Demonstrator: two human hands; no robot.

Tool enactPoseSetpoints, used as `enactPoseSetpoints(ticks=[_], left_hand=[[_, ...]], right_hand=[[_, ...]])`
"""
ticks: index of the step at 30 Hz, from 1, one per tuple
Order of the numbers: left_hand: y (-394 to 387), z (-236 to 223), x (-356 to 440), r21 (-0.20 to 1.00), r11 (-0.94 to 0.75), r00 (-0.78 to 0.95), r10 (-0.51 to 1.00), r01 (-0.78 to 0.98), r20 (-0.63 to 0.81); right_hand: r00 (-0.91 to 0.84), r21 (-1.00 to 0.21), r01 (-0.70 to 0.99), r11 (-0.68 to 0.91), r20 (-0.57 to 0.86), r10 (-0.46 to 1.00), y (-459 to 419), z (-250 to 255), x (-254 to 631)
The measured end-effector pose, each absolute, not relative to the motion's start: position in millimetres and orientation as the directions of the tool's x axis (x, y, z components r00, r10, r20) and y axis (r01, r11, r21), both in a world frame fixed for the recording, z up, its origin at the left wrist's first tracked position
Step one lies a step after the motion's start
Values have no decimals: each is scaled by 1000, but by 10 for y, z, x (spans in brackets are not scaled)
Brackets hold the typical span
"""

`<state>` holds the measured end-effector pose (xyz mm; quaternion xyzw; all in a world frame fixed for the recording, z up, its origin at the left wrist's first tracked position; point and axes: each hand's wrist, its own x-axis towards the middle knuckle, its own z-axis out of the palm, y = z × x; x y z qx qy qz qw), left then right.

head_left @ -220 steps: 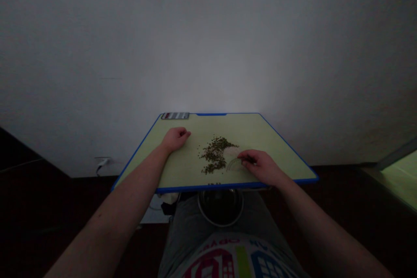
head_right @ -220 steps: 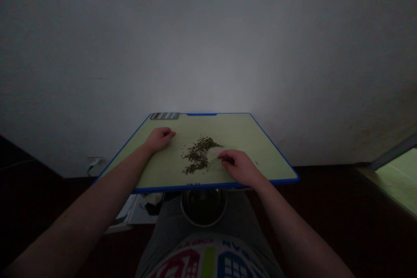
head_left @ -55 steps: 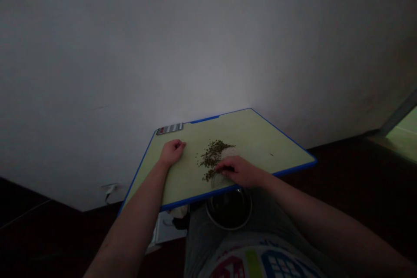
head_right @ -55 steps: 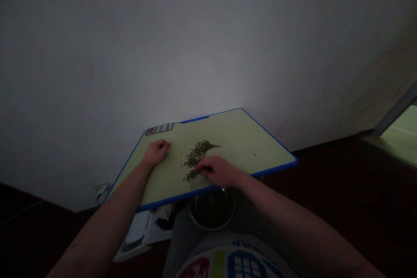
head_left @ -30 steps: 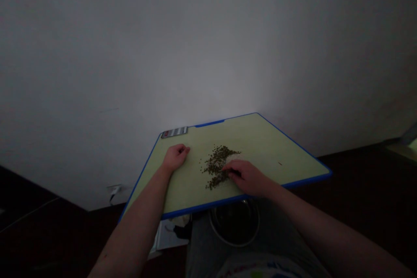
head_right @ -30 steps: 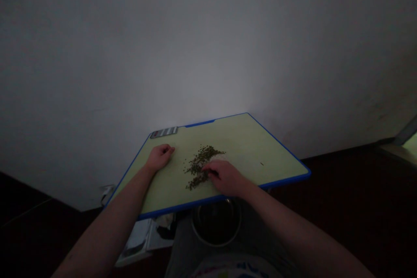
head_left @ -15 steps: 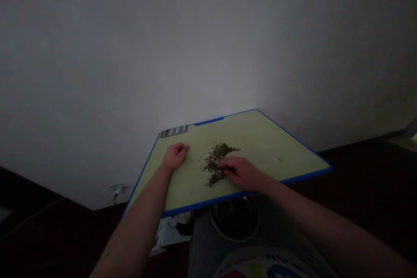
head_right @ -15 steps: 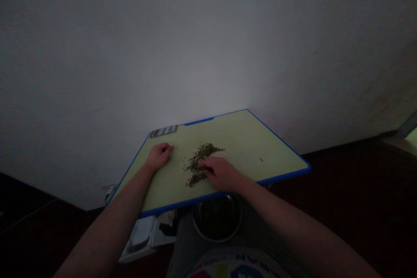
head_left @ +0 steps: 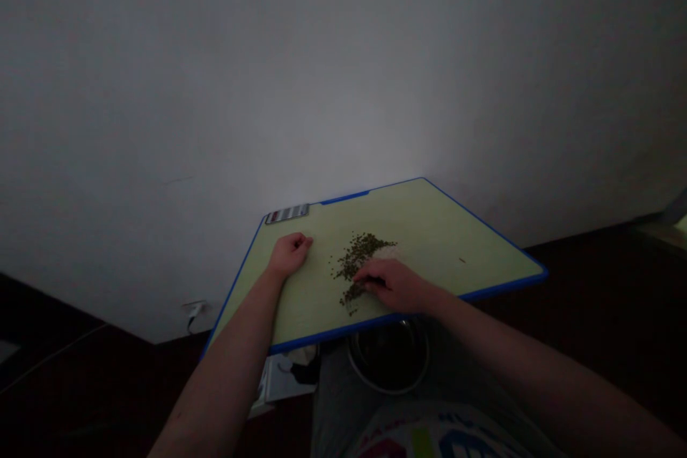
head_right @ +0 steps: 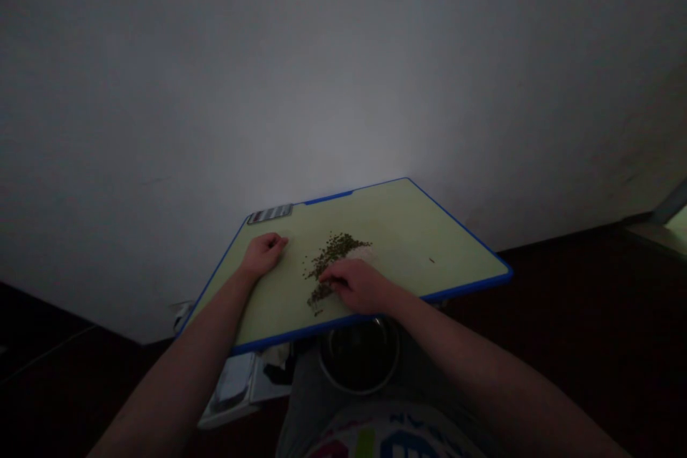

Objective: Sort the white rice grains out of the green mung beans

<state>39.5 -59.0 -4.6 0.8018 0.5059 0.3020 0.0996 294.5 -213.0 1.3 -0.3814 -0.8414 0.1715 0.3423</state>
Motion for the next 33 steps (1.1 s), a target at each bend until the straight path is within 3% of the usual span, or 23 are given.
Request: enactPoseSetpoints(ticks=[19,28,33], left_hand=[[-568,-72,379,479,-478,312,868,737,386],[-579,-51,395,477,-460,299,877,749,376],[-572,-68,389,476,-467,307,874,746,376]], right_hand=[[-479,-638,477,605,388,787,-2260,16,3135],[-438,-607,511,608,425,792,-2218,38,3050],[-560,-555,417,720,468,684,-2184,80,2785]])
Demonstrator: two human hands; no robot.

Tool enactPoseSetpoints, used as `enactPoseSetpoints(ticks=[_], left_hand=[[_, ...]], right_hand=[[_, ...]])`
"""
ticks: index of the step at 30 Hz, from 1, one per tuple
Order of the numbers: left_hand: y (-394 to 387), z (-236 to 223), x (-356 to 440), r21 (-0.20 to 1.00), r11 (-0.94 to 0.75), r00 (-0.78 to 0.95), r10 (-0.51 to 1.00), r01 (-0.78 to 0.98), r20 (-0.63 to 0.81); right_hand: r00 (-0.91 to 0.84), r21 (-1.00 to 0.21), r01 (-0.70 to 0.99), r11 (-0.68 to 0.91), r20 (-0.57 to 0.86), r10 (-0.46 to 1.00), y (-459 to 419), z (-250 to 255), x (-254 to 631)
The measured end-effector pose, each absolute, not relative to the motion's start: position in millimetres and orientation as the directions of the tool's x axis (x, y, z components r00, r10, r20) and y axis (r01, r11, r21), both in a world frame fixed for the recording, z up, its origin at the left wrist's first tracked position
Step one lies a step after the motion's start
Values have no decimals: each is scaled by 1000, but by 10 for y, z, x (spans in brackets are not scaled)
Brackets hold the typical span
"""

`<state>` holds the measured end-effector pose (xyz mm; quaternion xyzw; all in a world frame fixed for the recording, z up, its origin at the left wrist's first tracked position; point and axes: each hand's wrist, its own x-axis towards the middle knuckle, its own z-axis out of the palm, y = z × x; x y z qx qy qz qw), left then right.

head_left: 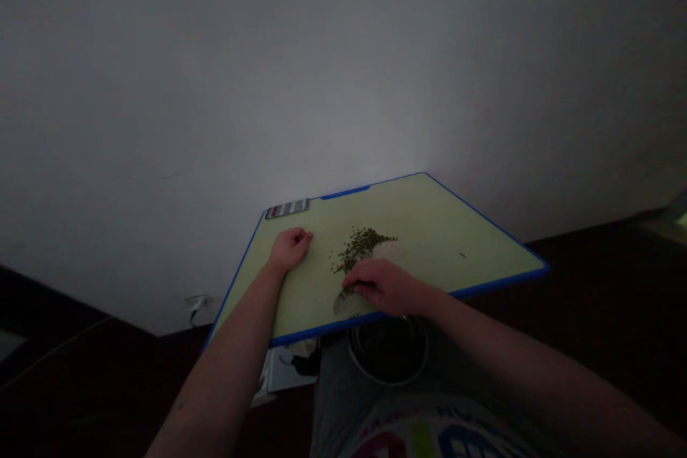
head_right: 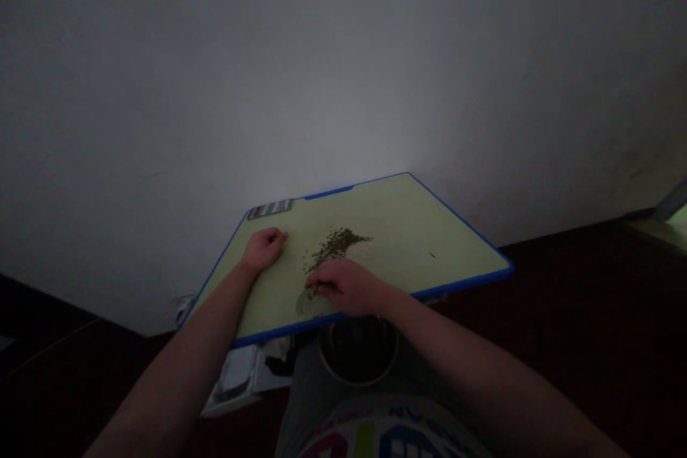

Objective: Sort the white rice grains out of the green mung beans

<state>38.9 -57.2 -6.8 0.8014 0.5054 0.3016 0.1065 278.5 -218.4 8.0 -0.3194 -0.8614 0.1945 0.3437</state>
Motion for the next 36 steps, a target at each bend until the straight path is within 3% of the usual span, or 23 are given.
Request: enactPoseSetpoints(ticks=[4,22,31,36], left_hand=[[-555,-83,381,482,-477,314,869,735,382],[-563,-79,389,491,-454,294,881,744,370],[-559,-86,378,458,-459,303,877,761,374],[-547,-92,369,454,-479,320,866,751,383]], right_hand=[[-600,-553,380,742,462,653,-2210,93,2745],[-475,-610,469,638,435,765,-2337,25,3305],[-520,-556,460,693,464,717,-2274,86,3119],[-393,-626,514,586,436,810,-2358,25,3307]])
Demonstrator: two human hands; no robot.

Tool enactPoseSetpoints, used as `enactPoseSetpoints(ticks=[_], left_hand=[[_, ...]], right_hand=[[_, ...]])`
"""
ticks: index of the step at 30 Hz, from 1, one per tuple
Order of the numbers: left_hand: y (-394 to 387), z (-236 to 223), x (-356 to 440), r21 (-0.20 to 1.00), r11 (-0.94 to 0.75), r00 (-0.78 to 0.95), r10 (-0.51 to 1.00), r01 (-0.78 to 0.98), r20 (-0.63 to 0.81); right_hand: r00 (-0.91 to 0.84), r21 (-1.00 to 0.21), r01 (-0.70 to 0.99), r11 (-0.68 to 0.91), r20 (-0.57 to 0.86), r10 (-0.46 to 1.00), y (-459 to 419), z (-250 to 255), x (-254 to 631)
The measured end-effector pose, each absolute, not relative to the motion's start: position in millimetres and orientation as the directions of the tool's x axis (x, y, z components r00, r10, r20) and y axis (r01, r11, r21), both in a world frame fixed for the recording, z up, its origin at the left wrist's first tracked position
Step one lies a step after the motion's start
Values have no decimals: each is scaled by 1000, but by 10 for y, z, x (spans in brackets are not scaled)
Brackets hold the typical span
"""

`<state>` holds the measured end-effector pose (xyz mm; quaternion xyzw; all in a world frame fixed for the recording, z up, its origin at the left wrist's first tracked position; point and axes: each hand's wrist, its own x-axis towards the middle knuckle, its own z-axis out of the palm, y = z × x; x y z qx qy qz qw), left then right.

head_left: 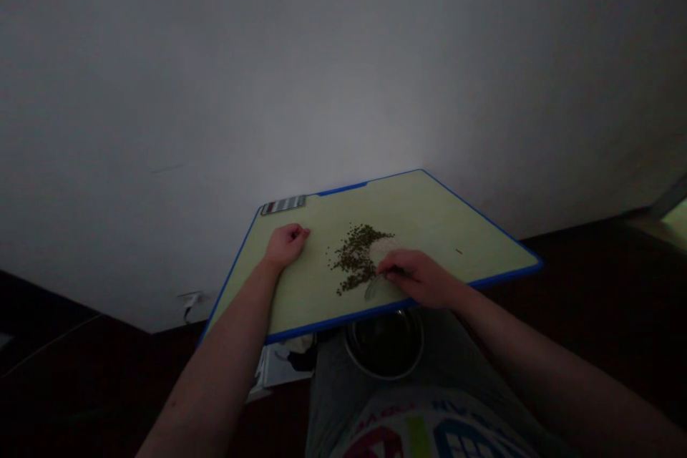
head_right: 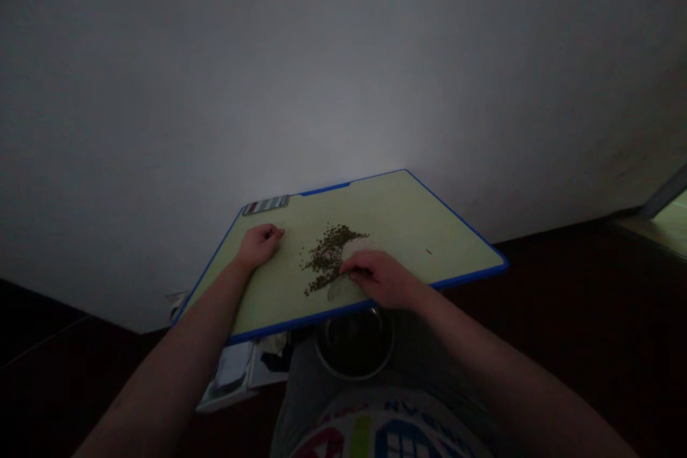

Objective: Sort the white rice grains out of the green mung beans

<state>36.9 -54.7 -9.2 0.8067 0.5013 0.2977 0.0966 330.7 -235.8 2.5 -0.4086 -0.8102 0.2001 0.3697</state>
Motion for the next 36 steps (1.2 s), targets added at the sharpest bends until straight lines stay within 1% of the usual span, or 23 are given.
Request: enactPoseSetpoints(ticks=[5,8,16,21,27,30,36], left_hand=[[-554,-94,369,480,-468,307,874,742,378],[-564,-84,377,483,-467,308,875,741,373],[-538,-103,368,476,-465,304,874,747,378],[-546,-99,369,492,-459,300,879,740,370],[-546,-105,374,505,-448,290,886,737,363],[-551,-103,373,504,-460,295,879,731,374],[-573,-75,374,482,-464,305,876,743,373]], right_hand=[[-183,-689,568,450,427,886,-2350,-36,3536],[-128,-702,586,404,412,902,-2303,-54,3576],[-175,-598,664,449,460,871,-2254,-44,3554],[-195,-573,677,461,464,864,-2258,-39,3527],[-267,-528,687,499,455,849,-2308,-3,3431],[-237,-526,699,485,469,851,-2305,-10,3458],[-134,-519,751,407,485,864,-2291,-53,3610]])
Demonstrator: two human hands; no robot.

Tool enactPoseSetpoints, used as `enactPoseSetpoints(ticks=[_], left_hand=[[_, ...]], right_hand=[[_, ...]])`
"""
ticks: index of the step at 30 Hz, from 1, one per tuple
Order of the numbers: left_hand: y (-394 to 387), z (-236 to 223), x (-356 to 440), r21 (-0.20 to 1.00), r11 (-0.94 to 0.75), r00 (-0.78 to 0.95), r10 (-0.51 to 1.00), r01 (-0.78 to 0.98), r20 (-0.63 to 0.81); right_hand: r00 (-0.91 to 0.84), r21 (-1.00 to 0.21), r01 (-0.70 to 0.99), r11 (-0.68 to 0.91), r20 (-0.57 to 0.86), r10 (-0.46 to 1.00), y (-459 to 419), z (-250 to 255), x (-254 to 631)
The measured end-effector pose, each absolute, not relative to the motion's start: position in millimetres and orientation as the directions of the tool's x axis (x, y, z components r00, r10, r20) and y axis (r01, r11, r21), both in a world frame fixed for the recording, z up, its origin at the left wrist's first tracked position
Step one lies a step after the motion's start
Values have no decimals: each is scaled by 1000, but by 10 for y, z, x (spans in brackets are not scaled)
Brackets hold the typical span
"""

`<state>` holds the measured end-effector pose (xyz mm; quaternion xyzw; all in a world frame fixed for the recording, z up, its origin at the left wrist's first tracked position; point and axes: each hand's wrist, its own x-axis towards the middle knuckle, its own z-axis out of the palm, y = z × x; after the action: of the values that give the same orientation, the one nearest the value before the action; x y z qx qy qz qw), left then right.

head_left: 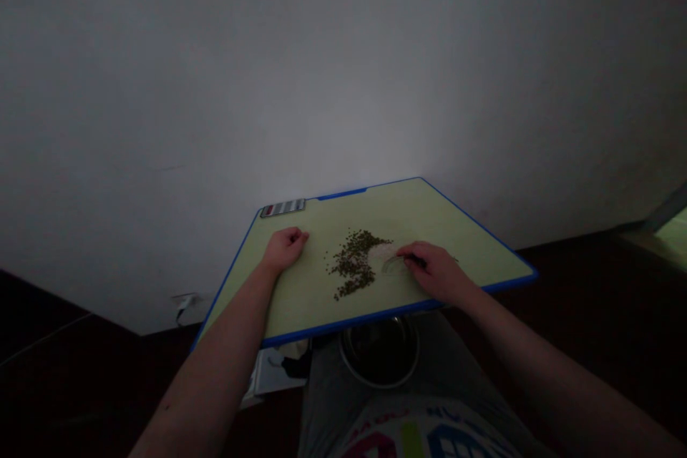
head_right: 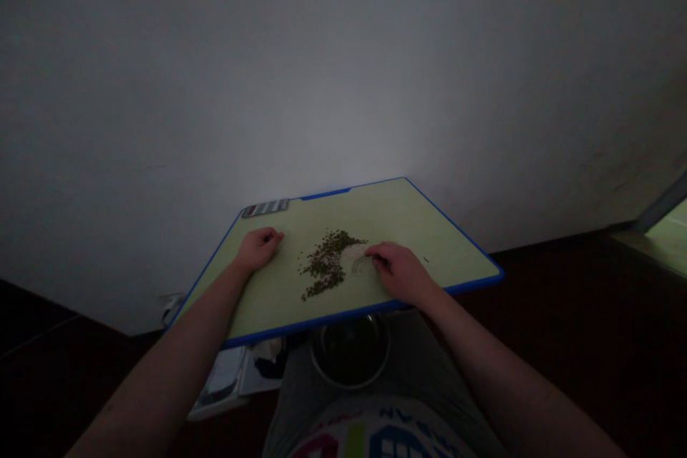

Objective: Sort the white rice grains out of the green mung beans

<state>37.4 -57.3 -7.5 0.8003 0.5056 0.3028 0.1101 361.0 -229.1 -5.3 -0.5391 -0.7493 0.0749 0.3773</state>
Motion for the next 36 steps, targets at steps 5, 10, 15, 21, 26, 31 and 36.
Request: enactPoseSetpoints(ticks=[5,10,15,21,26,31,36], left_hand=[[-582,-69,382,486,-456,296,880,745,372],[-589,-53,390,480,-472,313,872,740,375],[-583,-54,383,468,-468,311,873,750,376],[-563,-73,379,467,-472,313,871,748,378],[-561,-65,384,448,-486,321,860,750,396],[-576,-73,375,471,-476,318,870,743,377],[-586,-63,377,467,-464,310,876,752,370]], right_hand=[[-168,-520,742,423,467,868,-2370,-23,3545],[-191,-494,757,427,458,868,-2400,1,3419],[-63,-485,814,319,473,879,-2338,-33,3475],[-31,-505,807,305,480,877,-2337,-46,3484],[-73,-500,796,341,480,874,-2333,-41,3428],[12,-489,833,259,484,875,-2305,-63,3490],[35,-483,845,230,479,877,-2264,-63,3527]])
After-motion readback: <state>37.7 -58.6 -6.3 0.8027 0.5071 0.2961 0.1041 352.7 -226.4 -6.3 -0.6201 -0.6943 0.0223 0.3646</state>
